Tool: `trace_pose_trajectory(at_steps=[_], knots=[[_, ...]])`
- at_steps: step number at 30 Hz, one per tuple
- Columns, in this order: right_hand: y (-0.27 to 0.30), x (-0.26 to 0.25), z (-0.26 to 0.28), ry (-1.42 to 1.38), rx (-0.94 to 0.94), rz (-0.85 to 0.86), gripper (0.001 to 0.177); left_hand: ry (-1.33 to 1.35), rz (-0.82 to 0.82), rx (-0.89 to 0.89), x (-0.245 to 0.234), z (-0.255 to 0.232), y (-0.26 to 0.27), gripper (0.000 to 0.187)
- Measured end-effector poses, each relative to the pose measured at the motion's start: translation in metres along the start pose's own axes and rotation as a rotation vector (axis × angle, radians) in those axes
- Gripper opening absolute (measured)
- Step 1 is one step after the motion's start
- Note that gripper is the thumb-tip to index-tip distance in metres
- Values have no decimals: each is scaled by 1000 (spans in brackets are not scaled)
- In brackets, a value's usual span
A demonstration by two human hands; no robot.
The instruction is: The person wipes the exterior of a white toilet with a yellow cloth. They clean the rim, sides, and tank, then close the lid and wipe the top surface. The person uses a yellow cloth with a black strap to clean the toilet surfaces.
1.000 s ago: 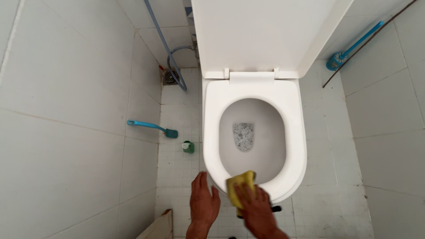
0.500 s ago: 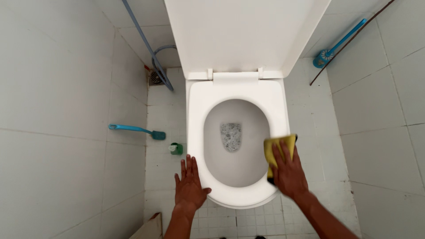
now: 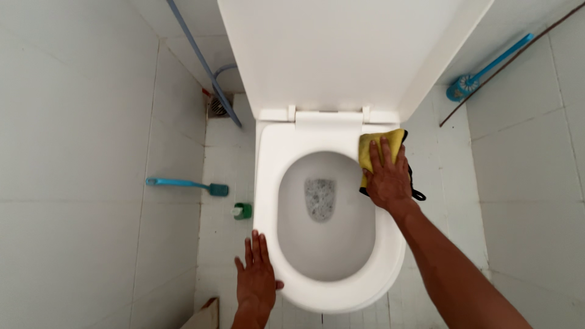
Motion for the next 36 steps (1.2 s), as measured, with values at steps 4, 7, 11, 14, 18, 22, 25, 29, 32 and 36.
trace_pose_trajectory(at_steps=[4, 7, 11, 14, 18, 22, 25, 29, 32, 36], knots=[[-28, -7, 13, 22, -27, -75, 73, 3, 39, -16, 1, -1, -2, 123], [-40, -14, 22, 18, -46, -96, 73, 24, 80, -10, 2, 4, -11, 126], [-20, -13, 28, 106, -94, -120, 74, 1, 102, -17, 12, 6, -21, 129], [-12, -12, 49, 150, -172, -100, 74, 13, 62, -9, 16, 8, -27, 132], [-15, -14, 90, 40, -247, -38, 76, -27, 42, -19, 20, 9, -28, 135], [-21, -12, 148, 6, -349, -23, 74, -29, 51, -12, 20, 8, -31, 135], [-14, -3, 191, -40, -404, 63, 72, -25, 75, 2, 22, 9, -29, 133], [-13, -2, 230, -129, -445, 130, 66, -9, 86, 4, 14, 7, -25, 132], [-4, -1, 245, -187, -502, 135, 64, 9, 97, 16, 11, 6, -22, 129], [25, 0, 257, -112, -567, 96, 67, -29, 94, 7, 5, 3, -14, 125]])
Point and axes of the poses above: each hand's wrist, its own y-axis away from the middle knuckle, its own x-axis out of the palm, z = x × y, the point moved 7 cm from there along -y, towards the middle knuckle, and after that the axes turned 15 degrees about x, right-handed, at the moved point
